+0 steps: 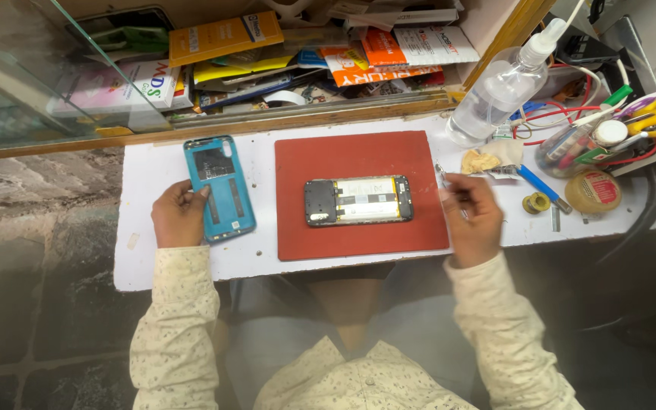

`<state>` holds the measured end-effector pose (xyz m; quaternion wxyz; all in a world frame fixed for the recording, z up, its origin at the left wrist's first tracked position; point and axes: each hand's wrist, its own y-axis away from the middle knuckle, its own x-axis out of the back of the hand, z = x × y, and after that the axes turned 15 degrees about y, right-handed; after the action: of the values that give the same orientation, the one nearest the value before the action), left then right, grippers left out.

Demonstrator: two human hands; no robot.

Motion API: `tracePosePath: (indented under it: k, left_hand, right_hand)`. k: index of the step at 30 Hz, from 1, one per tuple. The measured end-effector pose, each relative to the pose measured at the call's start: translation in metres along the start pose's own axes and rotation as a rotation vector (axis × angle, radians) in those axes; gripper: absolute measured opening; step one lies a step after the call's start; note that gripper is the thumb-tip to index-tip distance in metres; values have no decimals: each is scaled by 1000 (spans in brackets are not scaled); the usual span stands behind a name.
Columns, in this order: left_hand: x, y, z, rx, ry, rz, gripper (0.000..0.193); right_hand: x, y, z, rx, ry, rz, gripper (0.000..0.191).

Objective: The person removes the back cover of a blue smartphone, then uses a screwdriver to unscrew and detach internal components. The person also uses a small brush to clean the interior of the phone.

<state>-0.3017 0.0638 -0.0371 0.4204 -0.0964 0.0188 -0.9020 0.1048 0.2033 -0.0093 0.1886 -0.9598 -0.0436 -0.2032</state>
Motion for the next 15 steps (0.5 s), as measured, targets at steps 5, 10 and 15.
tracePosePath:
  k: [5, 10, 15]
  left_hand:
    - [-2, -3, 8, -113, -310, 27, 30]
    - [-2, 5, 15, -317, -511, 100, 36]
    - [-11, 55, 32, -267, -229, 65, 27]
  right_hand:
    - [30, -15, 22, 60, 366, 11, 28]
    - [28, -13, 28, 54, 504, 12, 33]
    - [22, -11, 29, 120, 620, 35, 35]
